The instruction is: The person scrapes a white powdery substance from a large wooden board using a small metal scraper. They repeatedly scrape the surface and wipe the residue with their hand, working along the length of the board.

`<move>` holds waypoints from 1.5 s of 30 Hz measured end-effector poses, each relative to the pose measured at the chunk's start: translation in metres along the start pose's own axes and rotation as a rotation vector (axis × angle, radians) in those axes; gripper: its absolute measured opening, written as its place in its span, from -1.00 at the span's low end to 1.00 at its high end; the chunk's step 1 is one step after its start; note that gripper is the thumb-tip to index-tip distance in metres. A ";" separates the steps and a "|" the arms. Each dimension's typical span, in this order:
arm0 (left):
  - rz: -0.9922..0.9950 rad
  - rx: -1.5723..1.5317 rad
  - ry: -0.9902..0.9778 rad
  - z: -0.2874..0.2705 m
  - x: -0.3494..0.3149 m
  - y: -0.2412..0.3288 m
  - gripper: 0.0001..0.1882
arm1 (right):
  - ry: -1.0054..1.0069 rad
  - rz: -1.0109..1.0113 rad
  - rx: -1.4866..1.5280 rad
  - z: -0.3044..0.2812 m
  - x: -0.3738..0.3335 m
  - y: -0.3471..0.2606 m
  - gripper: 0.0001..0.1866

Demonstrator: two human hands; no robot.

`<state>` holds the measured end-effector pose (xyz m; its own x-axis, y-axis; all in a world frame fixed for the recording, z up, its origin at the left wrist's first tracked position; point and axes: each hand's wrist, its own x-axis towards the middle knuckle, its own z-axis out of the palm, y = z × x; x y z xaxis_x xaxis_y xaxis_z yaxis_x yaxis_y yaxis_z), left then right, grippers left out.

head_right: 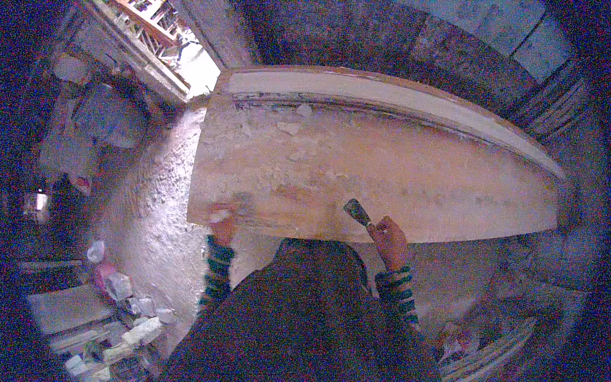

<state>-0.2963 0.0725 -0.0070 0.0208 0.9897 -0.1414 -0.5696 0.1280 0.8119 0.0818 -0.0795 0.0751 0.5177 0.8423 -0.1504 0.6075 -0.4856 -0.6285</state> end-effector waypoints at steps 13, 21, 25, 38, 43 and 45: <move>0.139 1.046 -0.364 -0.020 -0.030 -0.003 -0.84 | 0.087 0.042 -0.012 -0.004 0.009 0.005 -0.70; 0.312 1.160 0.100 -0.082 0.032 0.101 -0.86 | 0.106 0.109 0.019 -0.011 0.007 0.023 -0.71; 0.326 0.884 -0.064 -0.011 0.046 -0.002 -0.86 | 0.166 0.085 -0.032 -0.018 0.015 0.041 -0.72; -0.180 0.845 -0.178 0.128 0.053 -0.097 -0.88 | 0.104 0.045 -0.082 -0.038 0.011 0.083 -0.66; 0.491 1.051 -0.035 0.035 0.072 0.005 -0.82 | -0.052 -0.108 -0.090 -0.024 0.041 0.089 -0.68; 0.578 1.049 0.049 0.012 0.067 0.030 -0.83 | -0.081 -0.151 -0.068 -0.008 0.060 0.086 -0.68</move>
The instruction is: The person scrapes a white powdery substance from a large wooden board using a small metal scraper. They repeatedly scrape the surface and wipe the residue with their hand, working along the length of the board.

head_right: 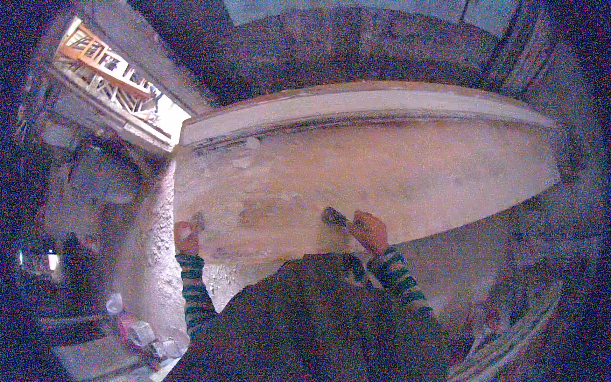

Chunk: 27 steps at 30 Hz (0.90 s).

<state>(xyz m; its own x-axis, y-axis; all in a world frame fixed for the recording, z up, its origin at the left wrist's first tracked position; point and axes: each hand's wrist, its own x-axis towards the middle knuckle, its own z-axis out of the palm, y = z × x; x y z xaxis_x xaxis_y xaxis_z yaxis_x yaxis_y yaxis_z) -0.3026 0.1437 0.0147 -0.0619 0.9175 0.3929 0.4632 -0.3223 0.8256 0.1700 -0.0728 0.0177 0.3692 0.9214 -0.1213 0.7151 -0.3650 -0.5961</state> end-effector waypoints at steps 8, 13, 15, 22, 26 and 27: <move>-0.015 0.091 0.277 -0.023 -0.060 0.034 -0.83 | -0.063 -0.282 0.107 0.082 0.112 -0.074 -0.69; -0.069 0.005 0.247 0.014 -0.104 0.091 -0.80 | -0.074 -0.423 0.034 0.069 0.136 -0.123 -0.66; -0.076 -0.018 0.235 0.019 -0.119 0.102 -0.79 | -0.164 -0.340 -0.064 0.023 0.125 -0.124 -0.65; -0.155 0.106 0.210 0.026 -0.151 0.118 -0.78 | -0.180 -0.236 -0.077 0.036 0.089 -0.051 -0.64; -0.143 -0.001 0.136 0.049 -0.139 0.116 -0.78 | -0.029 -0.348 0.089 0.084 0.111 -0.077 -0.65; -0.171 -0.114 0.112 0.051 -0.146 0.101 -0.78 | 0.003 -0.398 0.122 0.091 0.117 -0.084 -0.65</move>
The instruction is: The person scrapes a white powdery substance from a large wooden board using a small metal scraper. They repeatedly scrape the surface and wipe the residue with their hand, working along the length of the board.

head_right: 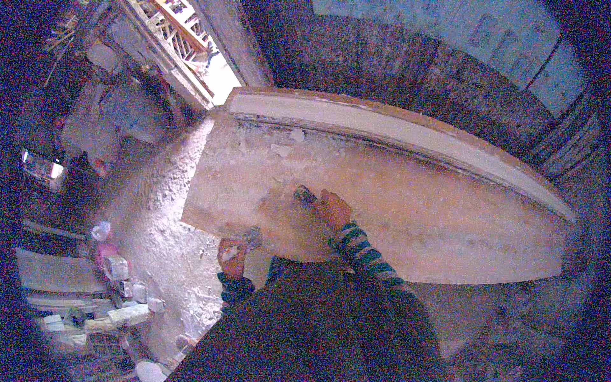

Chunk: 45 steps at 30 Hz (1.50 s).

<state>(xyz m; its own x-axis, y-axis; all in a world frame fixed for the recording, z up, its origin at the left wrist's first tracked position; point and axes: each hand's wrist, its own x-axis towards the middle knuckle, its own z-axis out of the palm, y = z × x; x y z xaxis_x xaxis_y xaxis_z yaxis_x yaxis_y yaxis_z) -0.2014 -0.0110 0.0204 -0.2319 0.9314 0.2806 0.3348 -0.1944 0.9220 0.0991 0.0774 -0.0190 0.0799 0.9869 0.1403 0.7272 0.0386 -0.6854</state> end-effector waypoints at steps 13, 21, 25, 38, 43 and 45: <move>0.168 0.087 -0.182 0.004 0.045 0.014 -0.81 | -0.063 0.179 -0.170 -0.026 -0.028 -0.013 -0.65; 0.216 -0.022 -0.235 0.001 0.054 0.011 -0.81 | -0.258 0.372 -0.260 -0.072 -0.057 -0.023 -0.61; 0.185 0.013 -0.272 -0.002 0.058 0.003 -0.76 | -0.088 0.311 -0.210 -0.044 -0.059 -0.008 -0.64; 0.047 0.064 -0.254 -0.004 0.072 -0.006 -0.86 | -0.184 0.287 -0.100 -0.033 -0.027 -0.042 -0.65; 0.087 -0.018 -0.264 0.000 0.077 -0.003 -0.86 | -0.125 0.032 -0.049 0.047 0.037 -0.073 -0.61; 0.068 -0.045 -0.317 -0.003 0.078 -0.006 -0.86 | -0.219 0.067 -0.127 0.030 0.050 -0.094 -0.60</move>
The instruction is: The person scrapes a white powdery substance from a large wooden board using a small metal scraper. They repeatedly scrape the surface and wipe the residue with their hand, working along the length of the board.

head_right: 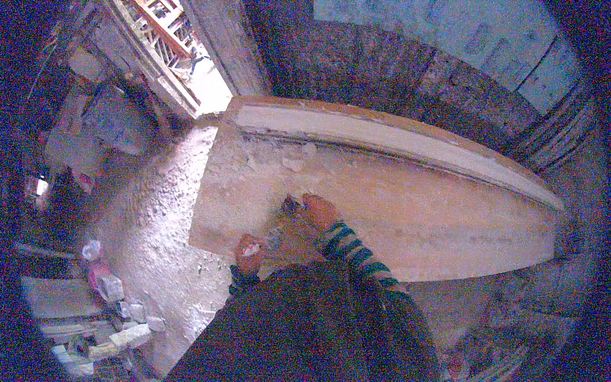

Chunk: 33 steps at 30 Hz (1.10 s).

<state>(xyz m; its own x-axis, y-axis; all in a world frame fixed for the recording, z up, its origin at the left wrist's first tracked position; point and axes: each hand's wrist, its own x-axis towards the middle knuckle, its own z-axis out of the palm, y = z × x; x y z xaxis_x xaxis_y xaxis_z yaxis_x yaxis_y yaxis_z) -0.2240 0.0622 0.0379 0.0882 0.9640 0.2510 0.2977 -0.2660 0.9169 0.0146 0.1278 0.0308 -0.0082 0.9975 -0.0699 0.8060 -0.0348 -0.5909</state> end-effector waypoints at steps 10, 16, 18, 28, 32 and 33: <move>-0.022 -0.056 0.116 -0.001 -0.002 -0.018 -0.82 | 0.035 0.185 -0.067 -0.013 -0.055 0.071 -0.58; -0.027 0.105 -0.091 0.022 -0.004 -0.037 -0.83 | 0.112 0.106 0.016 0.003 0.015 0.014 -0.61; 0.052 0.101 -0.148 0.021 0.008 -0.024 -0.84 | 0.069 0.143 -0.044 -0.009 0.014 0.005 -0.61; -0.075 -0.154 0.069 0.004 -0.003 -0.036 -0.84 | 0.167 0.194 -0.058 0.004 -0.035 0.058 -0.62; -0.218 -0.063 -0.181 0.040 0.013 -0.040 -0.85 | 0.230 0.018 0.031 0.025 0.028 0.027 -0.64; -0.196 -0.045 -0.266 0.060 0.026 -0.026 -0.86 | 0.202 0.041 -0.005 0.015 0.033 0.016 -0.64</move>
<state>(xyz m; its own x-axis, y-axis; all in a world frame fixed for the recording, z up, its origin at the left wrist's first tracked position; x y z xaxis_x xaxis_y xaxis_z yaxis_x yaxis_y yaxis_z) -0.1729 0.0940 0.0022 0.2800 0.9599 -0.0162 0.2915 -0.0689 0.9541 0.0184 0.1593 0.0067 0.1437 0.9872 0.0694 0.8062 -0.0761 -0.5867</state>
